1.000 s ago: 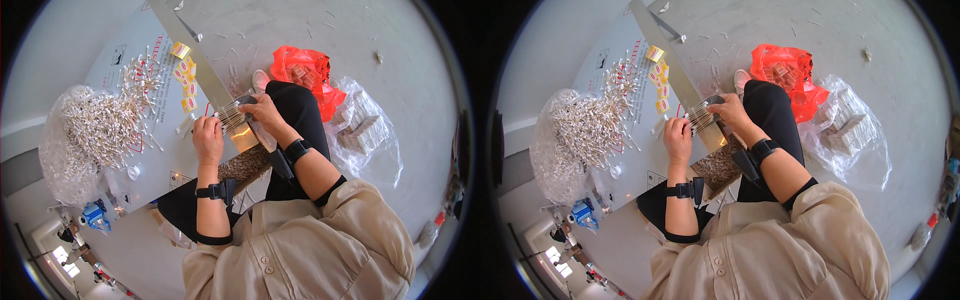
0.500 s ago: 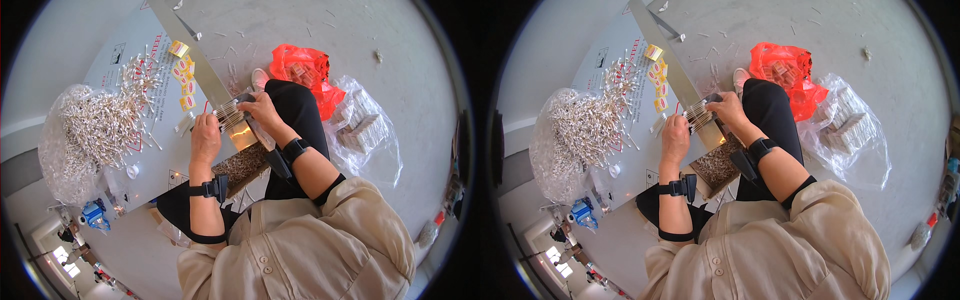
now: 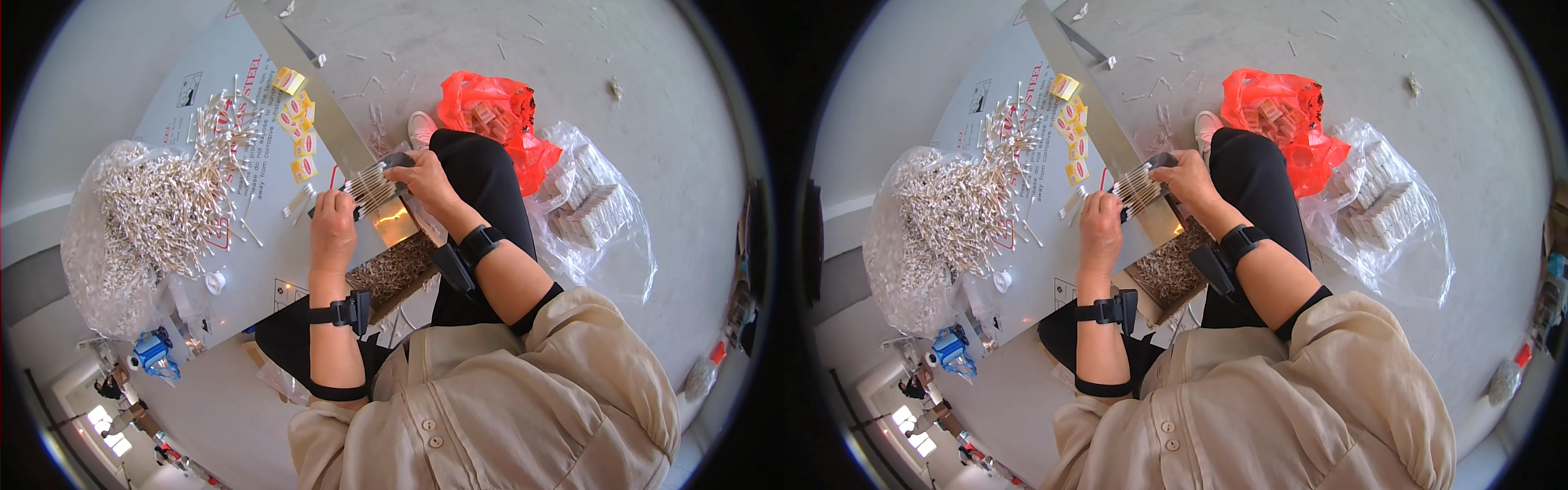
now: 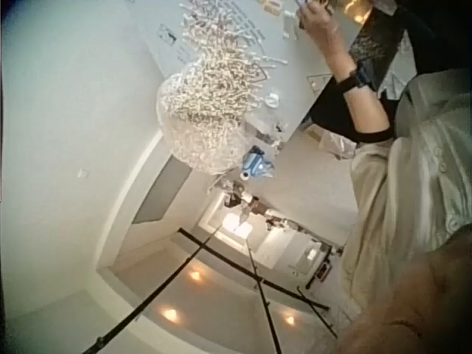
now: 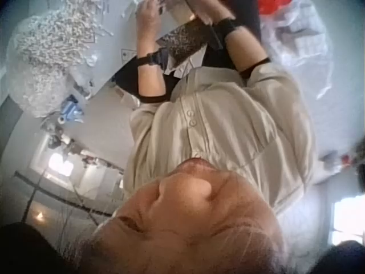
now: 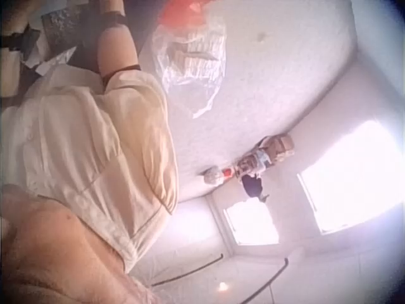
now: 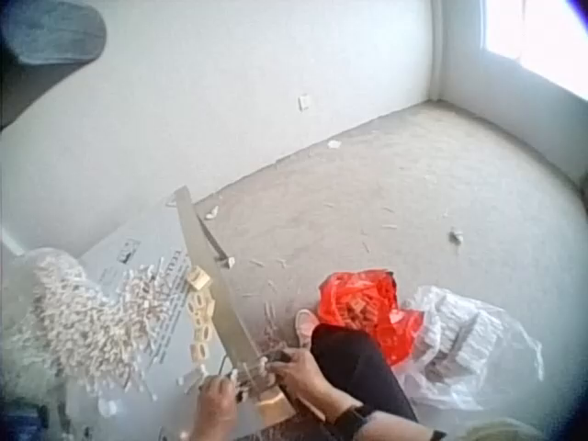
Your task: Packing cotton swabs into plastic bags and sealing them with stickers.
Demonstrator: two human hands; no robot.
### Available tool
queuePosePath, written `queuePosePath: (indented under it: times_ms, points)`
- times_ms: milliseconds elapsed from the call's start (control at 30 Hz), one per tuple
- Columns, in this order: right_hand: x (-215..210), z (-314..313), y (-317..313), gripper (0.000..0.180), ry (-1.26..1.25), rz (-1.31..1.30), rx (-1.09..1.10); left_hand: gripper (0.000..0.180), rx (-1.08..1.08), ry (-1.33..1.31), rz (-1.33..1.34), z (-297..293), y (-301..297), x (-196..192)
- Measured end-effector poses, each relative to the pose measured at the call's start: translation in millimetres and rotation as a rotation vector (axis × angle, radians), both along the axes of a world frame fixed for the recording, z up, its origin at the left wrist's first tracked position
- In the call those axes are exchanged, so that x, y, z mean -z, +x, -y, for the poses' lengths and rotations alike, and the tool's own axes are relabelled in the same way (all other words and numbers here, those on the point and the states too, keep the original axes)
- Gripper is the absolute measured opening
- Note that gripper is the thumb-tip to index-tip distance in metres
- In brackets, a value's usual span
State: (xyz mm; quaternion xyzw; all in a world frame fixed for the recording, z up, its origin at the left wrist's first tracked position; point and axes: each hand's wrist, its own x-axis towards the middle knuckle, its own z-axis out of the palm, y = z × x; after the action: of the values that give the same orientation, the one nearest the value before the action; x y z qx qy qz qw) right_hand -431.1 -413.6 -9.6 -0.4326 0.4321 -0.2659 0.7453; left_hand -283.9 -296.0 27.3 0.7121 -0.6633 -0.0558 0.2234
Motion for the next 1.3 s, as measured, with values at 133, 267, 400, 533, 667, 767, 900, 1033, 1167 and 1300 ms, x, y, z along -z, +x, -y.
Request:
queuePosePath:
  times_ms: [133, 267, 400, 533, 667, 767, 900, 1033, 1167, 1300]
  points:
    - [0.9, -1.6, -1.4, 0.01, 0.054, 0.004, 0.011, 0.009, -0.001, -0.003, -0.006, 6.1, -10.9, 1.2]
    - [8.0, -3.7, 0.8, 0.018, 0.256, 0.053, 0.16, 0.026, -0.275, -0.242, -0.326, 0.8, -26.6, 14.6]
    - [13.0, -4.3, 2.4, 0.022, 0.216, 0.121, 0.133, 0.054, -0.411, -0.422, -0.947, 5.4, -40.5, 26.0]
    - [14.2, -7.0, 5.1, 0.022, 0.126, 0.104, 0.157, 0.06, -0.44, -0.498, -1.122, 21.7, -56.0, 29.3]
    - [20.8, -6.5, 5.4, 0.021, 0.066, 0.043, 0.149, 0.059, -0.428, -0.51, -1.079, 27.7, -64.8, 29.5]
    - [17.1, -10.1, 7.0, 0.021, 0.245, 0.124, 0.207, 0.059, -0.473, -0.576, -1.137, 23.6, -60.6, 30.6]
    - [16.8, -13.1, 10.1, 0.022, 0.218, 0.105, 0.231, 0.058, -0.446, -0.585, -1.234, 30.9, -63.8, 25.2]
    - [19.8, -13.9, 10.7, 0.023, 0.063, 0.109, 0.224, 0.058, -0.419, -0.569, -1.212, 30.1, -63.7, 26.8]
    - [9.6, -11.7, 3.1, 0.023, 0.234, 0.17, 0.19, 0.062, -0.336, -0.313, -0.617, 16.8, -55.9, 19.4]
    - [-0.9, -9.5, -1.9, 0.019, 0.355, 0.17, 0.238, 0.073, -0.119, 0.165, 0.104, 6.3, -65.7, 10.0]
